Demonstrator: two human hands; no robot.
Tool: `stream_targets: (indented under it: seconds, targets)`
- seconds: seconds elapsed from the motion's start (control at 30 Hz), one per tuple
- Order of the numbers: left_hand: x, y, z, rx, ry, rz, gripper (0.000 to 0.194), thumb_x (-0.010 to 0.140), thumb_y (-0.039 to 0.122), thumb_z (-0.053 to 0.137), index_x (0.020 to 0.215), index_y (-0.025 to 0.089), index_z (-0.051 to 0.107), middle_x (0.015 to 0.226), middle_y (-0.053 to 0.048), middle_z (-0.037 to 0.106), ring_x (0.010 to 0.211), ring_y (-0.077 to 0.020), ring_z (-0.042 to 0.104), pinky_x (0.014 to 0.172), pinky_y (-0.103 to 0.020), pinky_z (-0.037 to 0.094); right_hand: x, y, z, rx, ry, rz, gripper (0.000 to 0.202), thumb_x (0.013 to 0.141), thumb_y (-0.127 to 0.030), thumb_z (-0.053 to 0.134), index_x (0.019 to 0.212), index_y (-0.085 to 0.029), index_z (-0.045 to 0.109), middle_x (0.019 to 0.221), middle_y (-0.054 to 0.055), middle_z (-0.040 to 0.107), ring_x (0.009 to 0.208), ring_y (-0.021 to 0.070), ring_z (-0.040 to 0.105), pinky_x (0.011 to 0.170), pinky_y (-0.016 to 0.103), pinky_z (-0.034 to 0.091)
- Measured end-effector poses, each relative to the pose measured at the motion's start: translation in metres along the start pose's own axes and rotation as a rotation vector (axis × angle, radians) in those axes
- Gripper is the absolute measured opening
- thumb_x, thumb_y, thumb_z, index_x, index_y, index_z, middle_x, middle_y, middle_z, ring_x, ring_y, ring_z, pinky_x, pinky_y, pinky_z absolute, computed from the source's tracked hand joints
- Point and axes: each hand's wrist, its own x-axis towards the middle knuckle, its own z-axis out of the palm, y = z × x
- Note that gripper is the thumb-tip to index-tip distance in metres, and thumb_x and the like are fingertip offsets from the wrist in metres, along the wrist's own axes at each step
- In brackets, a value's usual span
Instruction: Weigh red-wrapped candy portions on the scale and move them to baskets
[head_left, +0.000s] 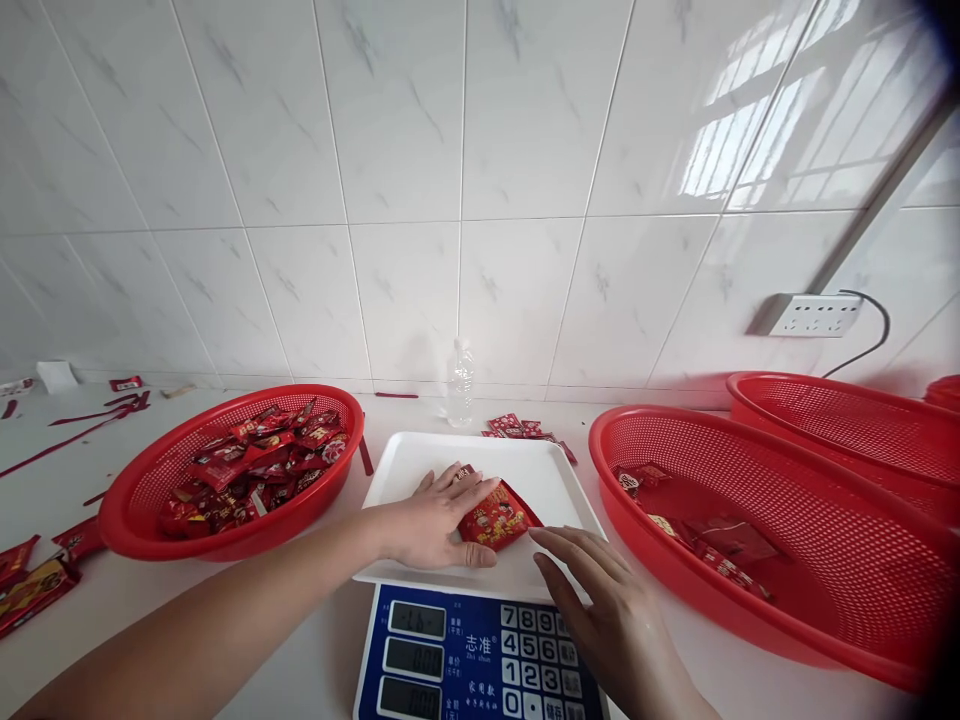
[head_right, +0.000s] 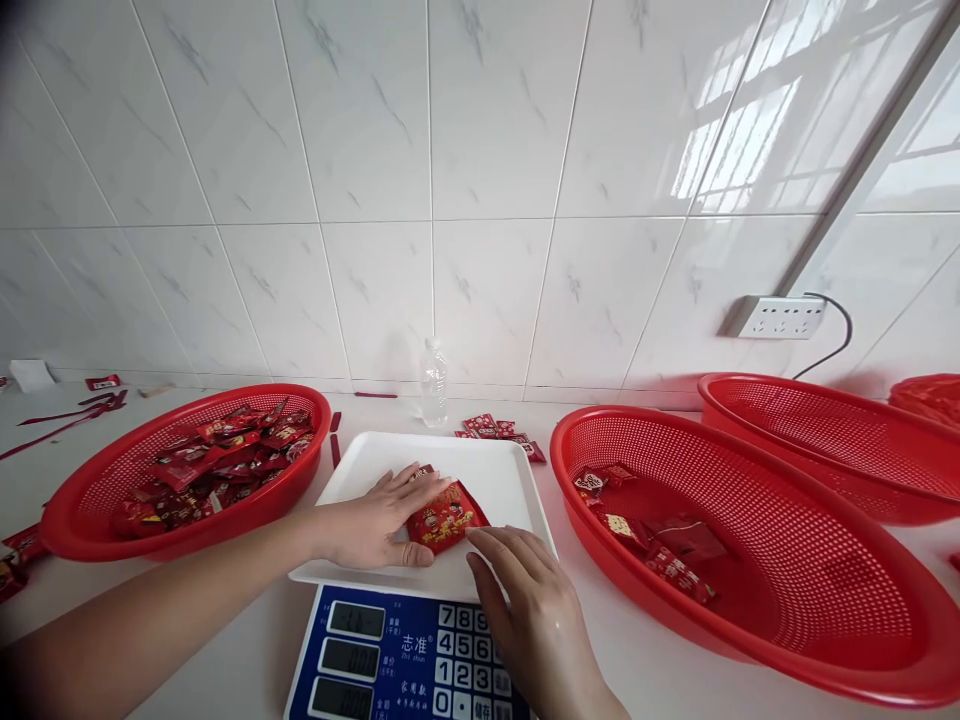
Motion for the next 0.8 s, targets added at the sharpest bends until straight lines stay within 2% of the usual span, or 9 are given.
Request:
stream_targets:
  seconds: [0.07,0.2,0.33,0.4,0.47,0.53,0.63,0.7,0.8]
  targets:
    - [0.0,0.0,0.0,-0.054,0.007,0.011,0.097,0.08,0.075,0.04,0.152,0.022,0.002,0.159,-0.009,0.002,0.144,-0.0322,-0.01,0.115,-0.055,0.003,-0.002,0.003,0.003,-0.086,-0.001,-0.041,0.02,0.095,-0.024,0.046,0.105,-0.021,0.063,0.096,0.005,0.072,0.087,0.0201,0.068,0.08,0.036,0.055]
    - [0.004,0.001,0.006,-0.054,0.111,0.064,0.079,0.083,0.06,0.051,0.148,0.024,0.026,0.155,-0.008,0.027,0.145,-0.0312,0.001,0.115,-0.056,0.002,-0.007,0.009,0.01,-0.201,-0.052,-0.074,0.025,0.096,-0.028,0.043,0.109,-0.021,0.063,0.106,0.007,0.071,0.098,0.0246,0.067,0.086,0.044,0.052]
    - [0.009,0.009,0.011,-0.062,0.257,0.165,0.069,0.071,0.034,0.073,0.135,0.028,0.047,0.137,-0.008,0.054,0.136,-0.0327,0.031,0.113,-0.057,0.012,-0.014,0.014,0.016,-0.289,-0.061,0.012,0.032,0.096,-0.035,0.04,0.114,-0.02,0.061,0.107,0.011,0.071,0.101,0.0275,0.066,0.09,0.05,0.048]
    - [0.01,0.015,0.012,-0.095,0.3,0.236,0.071,0.068,0.021,0.074,0.133,0.028,0.047,0.132,-0.007,0.056,0.128,-0.0304,0.042,0.111,-0.054,0.02,-0.016,0.016,0.016,-0.265,-0.08,0.078,0.033,0.095,-0.036,0.04,0.117,-0.021,0.059,0.103,0.01,0.072,0.098,0.0279,0.067,0.093,0.055,0.045]
    - [0.01,0.02,0.014,-0.164,0.322,0.295,0.07,0.07,0.014,0.069,0.134,0.028,0.045,0.133,-0.007,0.054,0.125,-0.0275,0.045,0.109,-0.049,0.027,-0.015,0.015,0.014,-0.177,-0.096,0.173,0.032,0.094,-0.036,0.042,0.119,-0.022,0.056,0.096,0.007,0.073,0.092,0.0262,0.068,0.093,0.057,0.045]
    - [0.01,0.022,0.015,-0.297,0.356,0.28,0.068,0.074,0.012,0.064,0.137,0.027,0.041,0.131,-0.01,0.053,0.122,-0.0258,0.047,0.104,-0.045,0.035,-0.013,0.012,0.01,-0.054,-0.084,0.313,0.032,0.092,-0.036,0.045,0.12,-0.025,0.054,0.094,0.005,0.072,0.088,0.0239,0.069,0.086,0.05,0.052]
    - [0.009,0.023,0.012,-0.564,0.362,0.166,0.064,0.076,0.02,0.067,0.135,0.023,0.043,0.117,-0.01,0.056,0.106,-0.0238,0.057,0.094,-0.043,0.044,-0.01,0.005,0.003,0.154,-0.023,0.513,0.032,0.089,-0.039,0.05,0.118,-0.026,0.053,0.094,0.004,0.071,0.089,0.0216,0.069,0.066,0.032,0.058]
    - [0.007,0.022,0.009,-0.683,0.313,0.132,0.058,0.075,0.023,0.069,0.129,0.023,0.049,0.106,-0.006,0.057,0.094,-0.0208,0.061,0.088,-0.042,0.047,-0.009,0.002,0.0,0.258,0.019,0.556,0.032,0.088,-0.041,0.052,0.116,-0.026,0.054,0.093,0.004,0.07,0.09,0.0207,0.069,0.06,0.027,0.058]
    - [0.005,0.022,0.007,-0.71,0.294,0.121,0.05,0.075,0.023,0.07,0.122,0.022,0.054,0.103,-0.005,0.058,0.089,-0.0186,0.061,0.087,-0.04,0.048,-0.007,0.0,-0.001,0.292,0.064,0.502,0.027,0.088,-0.04,0.053,0.11,-0.025,0.057,0.089,0.004,0.07,0.087,0.0194,0.07,0.059,0.024,0.057]
